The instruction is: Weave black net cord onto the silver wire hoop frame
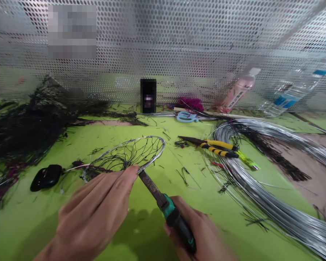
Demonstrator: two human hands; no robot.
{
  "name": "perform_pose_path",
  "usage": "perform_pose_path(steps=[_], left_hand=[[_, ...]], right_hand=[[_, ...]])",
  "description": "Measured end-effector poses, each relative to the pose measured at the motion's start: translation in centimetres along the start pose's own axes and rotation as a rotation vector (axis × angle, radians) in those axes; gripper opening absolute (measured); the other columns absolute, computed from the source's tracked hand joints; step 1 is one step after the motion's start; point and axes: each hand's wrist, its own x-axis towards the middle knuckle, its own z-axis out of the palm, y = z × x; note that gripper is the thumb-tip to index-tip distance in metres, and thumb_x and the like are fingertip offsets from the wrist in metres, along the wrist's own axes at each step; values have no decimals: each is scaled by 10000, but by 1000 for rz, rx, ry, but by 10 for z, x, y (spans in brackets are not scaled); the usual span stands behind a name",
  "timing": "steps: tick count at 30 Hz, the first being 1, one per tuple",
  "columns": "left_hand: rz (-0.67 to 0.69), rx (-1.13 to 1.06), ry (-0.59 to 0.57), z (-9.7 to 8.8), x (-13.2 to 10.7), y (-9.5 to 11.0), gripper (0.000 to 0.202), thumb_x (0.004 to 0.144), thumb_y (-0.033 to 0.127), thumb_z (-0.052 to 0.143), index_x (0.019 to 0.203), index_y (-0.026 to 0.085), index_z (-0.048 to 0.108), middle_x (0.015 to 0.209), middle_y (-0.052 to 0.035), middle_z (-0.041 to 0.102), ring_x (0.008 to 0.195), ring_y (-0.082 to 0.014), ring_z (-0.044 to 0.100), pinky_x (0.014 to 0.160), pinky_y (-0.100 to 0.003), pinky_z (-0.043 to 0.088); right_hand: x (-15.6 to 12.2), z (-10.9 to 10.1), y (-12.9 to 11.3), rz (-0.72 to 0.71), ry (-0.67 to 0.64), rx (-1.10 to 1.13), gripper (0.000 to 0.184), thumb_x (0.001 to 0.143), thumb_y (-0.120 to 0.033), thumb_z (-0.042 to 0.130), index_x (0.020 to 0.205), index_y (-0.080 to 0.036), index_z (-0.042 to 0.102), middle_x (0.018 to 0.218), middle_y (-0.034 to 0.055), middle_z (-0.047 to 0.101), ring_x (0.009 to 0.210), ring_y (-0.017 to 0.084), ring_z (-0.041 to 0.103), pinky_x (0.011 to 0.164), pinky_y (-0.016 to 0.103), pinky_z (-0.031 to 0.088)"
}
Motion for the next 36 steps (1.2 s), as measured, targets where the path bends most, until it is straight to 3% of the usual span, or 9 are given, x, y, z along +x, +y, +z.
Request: perform_pose_path(steps=[6,8,11,15,18,21,25,30,36], left_hand=[[21,10,6,-6,8,-2,233,888,-10,632,1090,99,672,874,-75,801,720,-201,776,651,-299,663],[-33,7,35,-10,11,-2,237,885,-24,659,1079,110,678,887,-66,807,713,-175,772,676,-272,667],[-162,27,54,-19,13,-3,167,924,24,674,1051,128,702,850,-37,812,694,-136,764,694,-219,658],[-353,102,71,-33,16,-2,154,984,142,646,1107,212,705,916,22,818,782,-149,787,713,-245,657],[-396,94,112,-39,18,0,156,985,148,642,1088,250,697,896,52,813,764,-143,785,677,-247,646],[-436,74,158,-41,19,2,164,990,139,621,1063,265,696,870,56,811,760,-149,787,701,-265,657],[-421,53,199,-42,15,1,231,954,105,656,1098,283,691,895,58,813,722,-152,783,700,-284,667],[-377,33,211,-44,10,-2,310,912,69,704,1149,269,686,937,50,818,698,-148,777,717,-285,670],[-362,69,189,-45,11,-2,246,924,85,705,1121,231,679,914,31,819,683,-142,771,701,-280,656]], right_hand=[[12,-12,-10,-35,-38,61,194,996,-391,469,946,-277,619,593,-22,615,468,171,564,414,261,488],[15,-15,-13,-40,-41,58,206,1003,-404,467,968,-276,626,610,-25,624,480,169,563,424,261,481],[19,-18,-12,-59,-6,42,235,1014,-384,468,1141,-250,615,741,3,701,552,173,608,464,263,493],[33,-19,-10,-155,3,30,288,992,-299,499,1255,-213,577,961,70,749,702,194,672,575,290,541],[48,-20,-14,-255,-36,40,340,927,-187,543,1263,-221,584,996,64,726,817,210,687,684,308,563],[60,-15,-21,-281,-44,62,396,919,-164,566,1311,-219,570,959,47,700,795,196,663,681,296,552],[65,-6,-27,-323,-20,93,417,952,-204,525,1368,-215,555,1013,80,710,825,215,668,684,311,569],[63,-4,-27,-332,-11,116,476,963,-197,568,1431,-233,492,1192,93,692,979,225,680,840,336,581],[61,-4,-32,-328,15,104,425,988,-231,528,1411,-251,496,1224,102,672,1032,240,671,859,352,578]])
